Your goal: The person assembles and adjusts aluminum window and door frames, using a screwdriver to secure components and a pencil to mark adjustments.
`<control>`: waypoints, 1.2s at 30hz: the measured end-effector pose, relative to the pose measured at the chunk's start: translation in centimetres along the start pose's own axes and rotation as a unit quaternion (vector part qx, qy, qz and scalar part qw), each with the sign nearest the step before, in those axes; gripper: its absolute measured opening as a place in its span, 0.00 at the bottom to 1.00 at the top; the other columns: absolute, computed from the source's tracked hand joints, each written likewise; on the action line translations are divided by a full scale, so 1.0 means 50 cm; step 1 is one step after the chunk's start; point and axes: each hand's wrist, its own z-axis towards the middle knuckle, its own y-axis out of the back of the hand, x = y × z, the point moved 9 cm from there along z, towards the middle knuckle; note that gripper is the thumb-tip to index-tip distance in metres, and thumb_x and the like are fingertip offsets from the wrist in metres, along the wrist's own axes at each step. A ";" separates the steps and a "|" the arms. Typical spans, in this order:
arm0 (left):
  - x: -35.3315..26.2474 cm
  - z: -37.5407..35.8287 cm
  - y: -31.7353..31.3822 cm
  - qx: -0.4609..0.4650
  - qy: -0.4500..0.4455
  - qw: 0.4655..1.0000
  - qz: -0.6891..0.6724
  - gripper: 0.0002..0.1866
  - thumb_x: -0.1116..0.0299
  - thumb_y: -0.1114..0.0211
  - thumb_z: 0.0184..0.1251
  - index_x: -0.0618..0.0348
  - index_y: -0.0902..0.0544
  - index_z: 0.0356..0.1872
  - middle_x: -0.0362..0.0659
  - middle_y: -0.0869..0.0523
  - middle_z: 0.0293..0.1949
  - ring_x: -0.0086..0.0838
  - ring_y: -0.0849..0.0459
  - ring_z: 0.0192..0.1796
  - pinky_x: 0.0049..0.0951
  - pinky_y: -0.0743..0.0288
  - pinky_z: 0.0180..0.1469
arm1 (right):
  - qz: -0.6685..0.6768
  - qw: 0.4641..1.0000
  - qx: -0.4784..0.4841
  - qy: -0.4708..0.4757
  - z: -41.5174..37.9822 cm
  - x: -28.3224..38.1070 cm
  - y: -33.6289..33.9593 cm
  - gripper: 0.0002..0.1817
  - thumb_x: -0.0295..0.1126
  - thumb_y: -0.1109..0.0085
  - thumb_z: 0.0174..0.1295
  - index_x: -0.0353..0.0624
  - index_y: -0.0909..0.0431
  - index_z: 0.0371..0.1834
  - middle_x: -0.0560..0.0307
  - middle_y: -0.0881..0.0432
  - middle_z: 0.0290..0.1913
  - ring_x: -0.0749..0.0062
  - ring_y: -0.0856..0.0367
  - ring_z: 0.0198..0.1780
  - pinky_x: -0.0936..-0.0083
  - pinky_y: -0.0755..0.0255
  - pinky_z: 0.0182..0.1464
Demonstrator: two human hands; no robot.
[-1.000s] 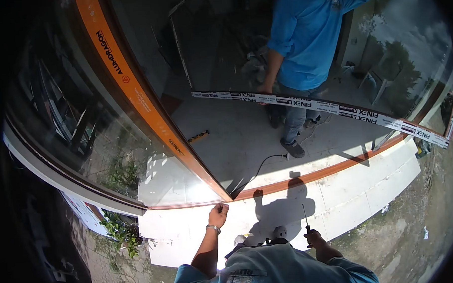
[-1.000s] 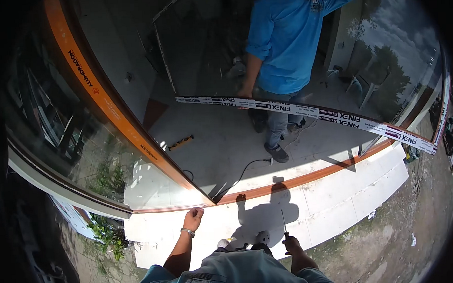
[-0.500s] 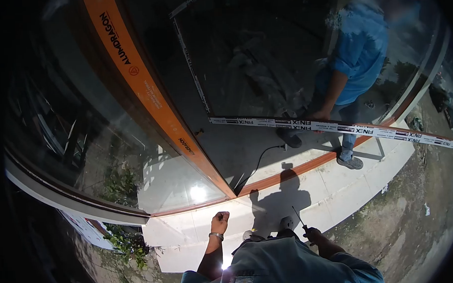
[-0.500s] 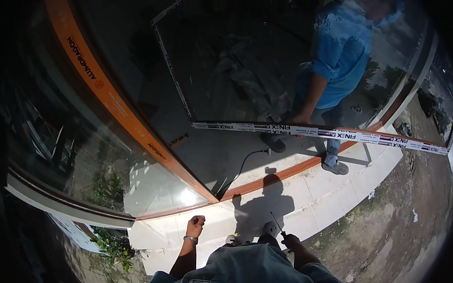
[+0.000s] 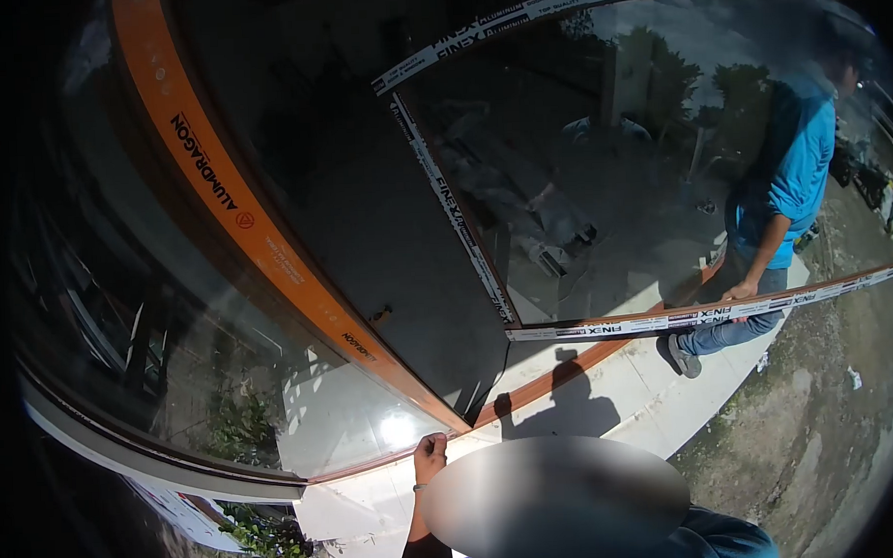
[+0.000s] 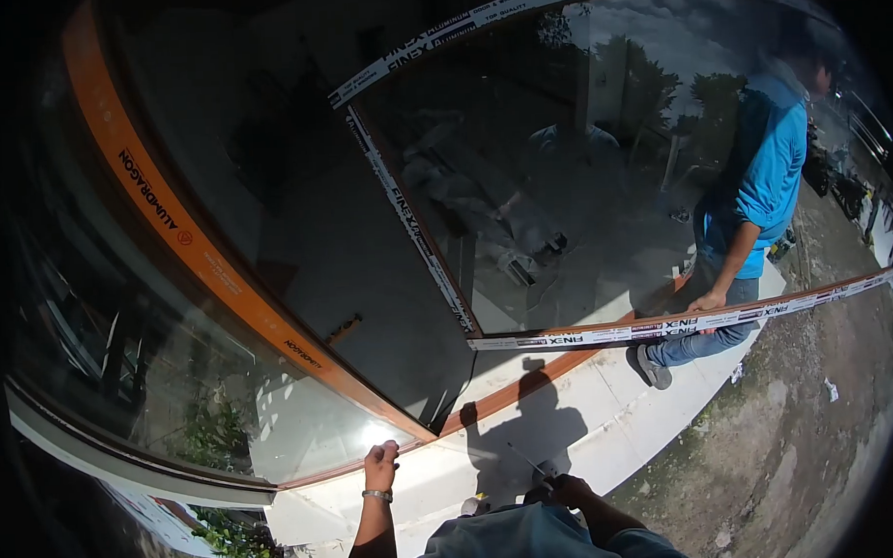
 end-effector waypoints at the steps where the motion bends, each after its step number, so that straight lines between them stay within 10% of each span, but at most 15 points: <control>1: -0.008 0.016 0.002 -0.020 -0.046 0.999 0.005 0.13 0.63 0.37 0.64 0.65 0.21 0.38 0.41 0.20 0.30 0.23 0.24 0.32 0.23 0.29 0.37 | 0.003 1.000 -0.010 -0.005 0.009 0.001 0.011 0.30 0.43 0.47 0.58 0.57 0.38 0.66 0.45 0.23 0.48 0.56 0.19 0.43 0.65 0.21 0.38; 7: -0.115 0.030 0.025 -0.147 -0.152 0.976 0.049 0.26 0.62 0.36 0.61 0.69 0.30 0.55 0.56 0.24 0.52 0.42 0.23 0.51 0.36 0.30 0.53 | -0.068 0.988 -0.040 0.130 0.063 0.104 0.038 0.27 0.41 0.45 0.54 0.59 0.32 0.61 0.50 0.21 0.47 0.52 0.22 0.50 0.61 0.28 0.51; 21: 0.027 0.111 -0.060 -0.213 -0.119 0.963 0.119 0.37 0.70 0.36 0.58 0.63 0.44 0.67 0.56 0.38 0.64 0.48 0.33 0.62 0.42 0.30 0.56 | 0.030 0.998 0.038 -0.039 0.349 -0.001 0.015 0.25 0.42 0.39 0.51 0.44 0.28 0.52 0.46 0.20 0.47 0.52 0.24 0.53 0.62 0.32 0.55; 28: 0.361 0.272 -0.127 -0.289 -0.182 0.929 0.146 0.40 0.63 0.34 0.59 0.62 0.46 0.68 0.54 0.41 0.67 0.43 0.40 0.68 0.43 0.43 0.66 | -0.039 0.981 -0.124 0.142 0.833 -0.049 -0.020 0.15 0.32 0.39 0.53 0.47 0.22 0.46 0.50 0.22 0.34 0.52 0.22 0.40 0.63 0.28 0.45; 32: 0.483 0.351 -0.135 -0.373 -0.286 0.878 0.089 0.52 0.59 0.25 0.46 0.63 0.49 0.68 0.54 0.38 0.63 0.42 0.36 0.63 0.45 0.40 0.63 | -0.017 0.904 -0.244 0.351 1.018 -0.003 -0.053 0.20 0.27 0.36 0.50 0.46 0.22 0.49 0.50 0.24 0.43 0.55 0.25 0.47 0.63 0.28 0.45; 36: 0.497 0.378 -0.138 -0.434 -0.395 0.805 0.091 0.48 0.64 0.24 0.45 0.65 0.45 0.65 0.51 0.32 0.56 0.36 0.30 0.56 0.38 0.33 0.58 | -0.071 0.908 -0.207 0.356 1.141 0.000 -0.125 0.19 0.28 0.37 0.51 0.46 0.22 0.49 0.52 0.24 0.44 0.56 0.26 0.47 0.64 0.29 0.47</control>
